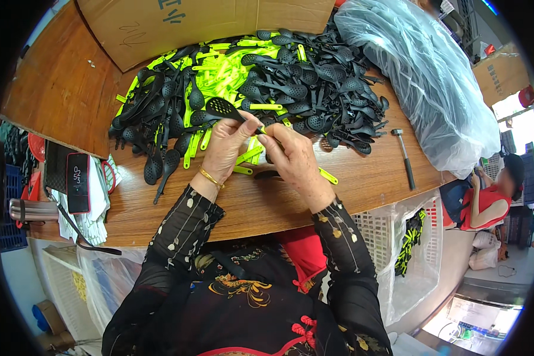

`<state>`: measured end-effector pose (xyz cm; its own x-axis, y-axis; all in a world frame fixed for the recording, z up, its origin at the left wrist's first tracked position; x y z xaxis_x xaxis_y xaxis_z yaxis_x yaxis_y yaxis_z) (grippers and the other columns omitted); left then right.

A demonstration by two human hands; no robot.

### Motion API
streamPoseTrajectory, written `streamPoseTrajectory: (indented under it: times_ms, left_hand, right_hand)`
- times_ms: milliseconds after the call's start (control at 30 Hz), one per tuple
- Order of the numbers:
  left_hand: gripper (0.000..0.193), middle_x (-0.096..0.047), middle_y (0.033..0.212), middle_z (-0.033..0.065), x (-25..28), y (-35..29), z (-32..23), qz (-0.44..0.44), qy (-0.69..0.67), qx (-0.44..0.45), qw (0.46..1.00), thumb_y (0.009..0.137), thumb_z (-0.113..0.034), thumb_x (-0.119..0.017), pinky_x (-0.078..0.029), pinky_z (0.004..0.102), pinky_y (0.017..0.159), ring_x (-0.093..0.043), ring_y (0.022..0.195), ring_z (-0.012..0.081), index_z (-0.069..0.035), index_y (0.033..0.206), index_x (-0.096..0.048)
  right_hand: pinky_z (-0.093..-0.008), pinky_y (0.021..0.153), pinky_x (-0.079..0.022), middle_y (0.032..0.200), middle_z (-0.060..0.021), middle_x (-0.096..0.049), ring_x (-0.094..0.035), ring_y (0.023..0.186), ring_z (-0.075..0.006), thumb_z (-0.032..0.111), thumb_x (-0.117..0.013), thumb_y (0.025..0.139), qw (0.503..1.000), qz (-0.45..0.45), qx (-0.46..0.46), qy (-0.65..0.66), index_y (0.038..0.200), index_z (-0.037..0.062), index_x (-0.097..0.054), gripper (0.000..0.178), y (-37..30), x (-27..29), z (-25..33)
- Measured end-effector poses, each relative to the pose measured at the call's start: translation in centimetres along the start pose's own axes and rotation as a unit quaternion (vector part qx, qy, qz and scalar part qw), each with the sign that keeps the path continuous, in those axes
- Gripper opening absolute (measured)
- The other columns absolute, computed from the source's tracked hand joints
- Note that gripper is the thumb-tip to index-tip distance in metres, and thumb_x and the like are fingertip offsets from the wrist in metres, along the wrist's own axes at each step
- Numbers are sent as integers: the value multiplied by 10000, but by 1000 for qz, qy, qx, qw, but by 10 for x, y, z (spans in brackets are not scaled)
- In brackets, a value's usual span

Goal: Assembling neon yellow plastic components onto black mesh plastic parts at a workbench.

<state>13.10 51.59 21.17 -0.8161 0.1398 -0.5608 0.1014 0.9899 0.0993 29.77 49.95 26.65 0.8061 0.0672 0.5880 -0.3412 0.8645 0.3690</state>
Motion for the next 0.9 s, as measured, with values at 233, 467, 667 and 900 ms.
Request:
streamPoseTrajectory:
  times_ms: [233,467,667,900]
  left_hand:
    - [440,-695,1253,94,17,7,10,-58,25,60,996,1038,-225,-692,-571,278,913,-697,1102,175,-6,1395,-559]
    - [263,-700,1172,53,30,22,14,-151,17,26,988,1031,-139,-695,-511,250,960,-651,1062,115,2,1249,-648]
    - [235,-701,1196,39,26,21,19,-117,78,6,990,1040,-130,-673,-498,245,984,-642,1099,101,-19,1247,-666]
    - [309,-711,1196,96,23,17,-1,-115,40,27,992,1071,-212,-637,-540,267,951,-681,1090,155,15,1280,-640]
  right_hand:
    - [-383,818,-517,915,-129,-703,-673,905,-283,200,-678,1000,981,23,-132,-139,990,8,-755,207,-58,100,-80]
    - [-449,826,-528,948,-113,-728,-663,933,-341,155,-747,896,933,-26,-8,-360,911,55,-752,101,-25,121,-70]
    - [-420,949,-483,1138,-44,-723,-648,1087,-278,184,-782,857,915,-61,157,-366,1141,141,-735,291,71,57,-77]
    - [-414,947,-435,858,-5,-737,-677,924,-224,163,-762,874,913,-141,215,-317,922,130,-778,61,96,33,-55]
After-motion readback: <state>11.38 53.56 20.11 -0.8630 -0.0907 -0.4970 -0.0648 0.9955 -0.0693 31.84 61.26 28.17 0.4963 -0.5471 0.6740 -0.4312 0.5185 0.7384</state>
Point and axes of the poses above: each hand's wrist, its own y-axis towards the middle knuckle, its own x-axis out of the back of the hand, z = x × y, the point moved 1 cm from there along y, towards the middle knuckle
